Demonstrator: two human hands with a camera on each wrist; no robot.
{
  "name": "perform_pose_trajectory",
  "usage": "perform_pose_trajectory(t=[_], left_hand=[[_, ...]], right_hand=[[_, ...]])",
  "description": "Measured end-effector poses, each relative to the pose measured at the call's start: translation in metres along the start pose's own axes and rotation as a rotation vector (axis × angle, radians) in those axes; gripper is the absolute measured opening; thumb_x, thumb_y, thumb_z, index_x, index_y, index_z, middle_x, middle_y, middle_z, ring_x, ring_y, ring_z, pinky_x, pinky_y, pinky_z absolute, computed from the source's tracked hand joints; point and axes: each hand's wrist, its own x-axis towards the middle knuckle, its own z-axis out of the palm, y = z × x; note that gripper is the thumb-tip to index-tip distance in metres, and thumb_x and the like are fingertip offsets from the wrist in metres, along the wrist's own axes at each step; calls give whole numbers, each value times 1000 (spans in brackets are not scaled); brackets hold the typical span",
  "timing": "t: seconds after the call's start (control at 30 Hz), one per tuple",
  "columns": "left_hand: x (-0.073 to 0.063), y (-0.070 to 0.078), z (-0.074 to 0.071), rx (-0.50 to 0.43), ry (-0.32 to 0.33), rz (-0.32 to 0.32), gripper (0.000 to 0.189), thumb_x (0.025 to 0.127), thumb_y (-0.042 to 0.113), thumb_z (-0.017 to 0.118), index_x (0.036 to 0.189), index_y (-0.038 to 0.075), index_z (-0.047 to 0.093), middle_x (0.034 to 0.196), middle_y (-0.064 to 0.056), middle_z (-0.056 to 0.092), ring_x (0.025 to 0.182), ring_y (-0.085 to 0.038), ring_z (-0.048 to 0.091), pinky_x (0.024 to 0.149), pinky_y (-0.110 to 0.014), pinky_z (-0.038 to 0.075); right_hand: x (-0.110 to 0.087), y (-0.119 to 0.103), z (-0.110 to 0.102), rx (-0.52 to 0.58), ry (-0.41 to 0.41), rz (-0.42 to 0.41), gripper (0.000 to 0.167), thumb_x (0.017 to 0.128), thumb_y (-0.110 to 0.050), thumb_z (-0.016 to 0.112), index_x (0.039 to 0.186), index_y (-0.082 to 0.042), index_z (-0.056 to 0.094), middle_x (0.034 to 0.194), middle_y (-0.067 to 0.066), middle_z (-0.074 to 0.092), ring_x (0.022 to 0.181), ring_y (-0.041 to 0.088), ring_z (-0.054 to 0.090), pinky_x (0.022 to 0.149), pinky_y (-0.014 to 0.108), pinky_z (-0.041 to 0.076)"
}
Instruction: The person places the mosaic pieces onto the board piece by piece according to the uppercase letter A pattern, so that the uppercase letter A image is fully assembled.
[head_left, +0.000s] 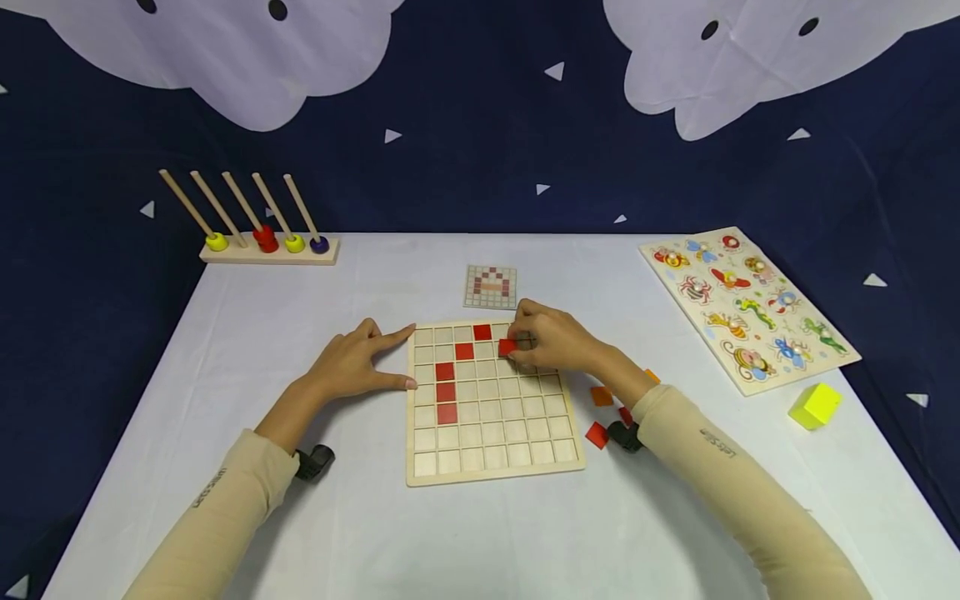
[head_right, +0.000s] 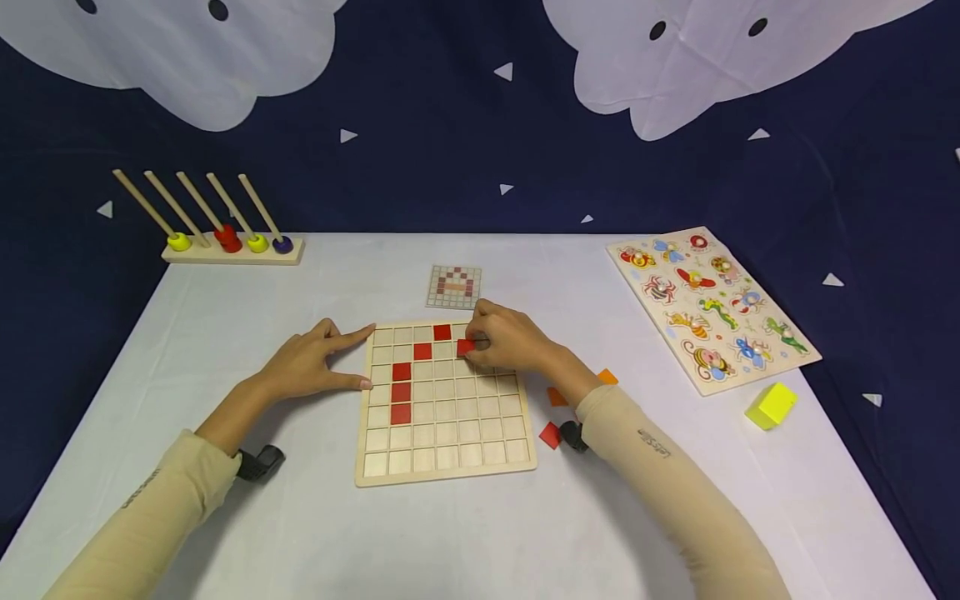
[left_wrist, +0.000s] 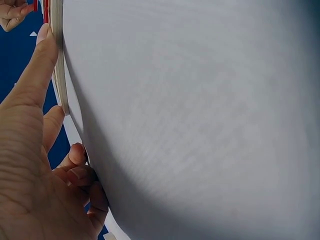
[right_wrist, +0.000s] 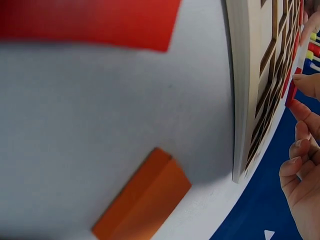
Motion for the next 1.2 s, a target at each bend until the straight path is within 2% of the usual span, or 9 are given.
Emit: perform_pose_trajectory(t=[0.37, 0.6, 0.8, 0.97, 1.2], left_hand=[[2, 0, 1, -7, -1, 3, 95, 70, 69, 77, 150, 29, 44, 94, -7, 49, 64, -17, 39, 59, -30, 32], [1, 0, 1, -3, -2, -2, 95, 71, 68, 77, 150, 28, 44, 93, -7, 49, 64, -17, 39, 60, -30, 31], [1, 0, 2, -7, -1, -5, 94, 71, 67, 77, 150, 27, 44, 93, -8, 48, 63, -17, 39, 59, -30, 32], [1, 1, 3, -8, -11, -8, 95, 71, 68, 76, 150, 27, 44, 93, -8, 48, 64, -17, 39, 60, -30, 32], [1, -1, 3, 5, -16, -16, 96, 71, 70, 76, 151, 28, 42, 94, -7, 48, 64, -18, 40, 61, -30, 32]], right_hand=[[4, 3, 5, -24, -26, -12, 25, 86, -24, 78, 103, -5, 76, 100, 1, 58, 86, 15, 56, 79, 37, 50], [4, 0, 6, -21, -12, -3, 19, 86, -24, 79, 97, -8, 77, 100, 3, 57, 85, 15, 57, 77, 36, 51], [-2, 1, -1, -15, -16, 33, 30, 85, -29, 80, 106, -9, 77, 100, 6, 57, 82, 16, 54, 73, 34, 48], [-26, 13, -15, 12, 29, 94, 34, 85, -29, 80, 112, -9, 76, 100, 8, 58, 82, 21, 53, 71, 34, 45], [-83, 34, -30, -10, 60, 155, 25, 83, -24, 81, 103, -9, 78, 99, 4, 58, 85, 21, 55, 74, 35, 44]])
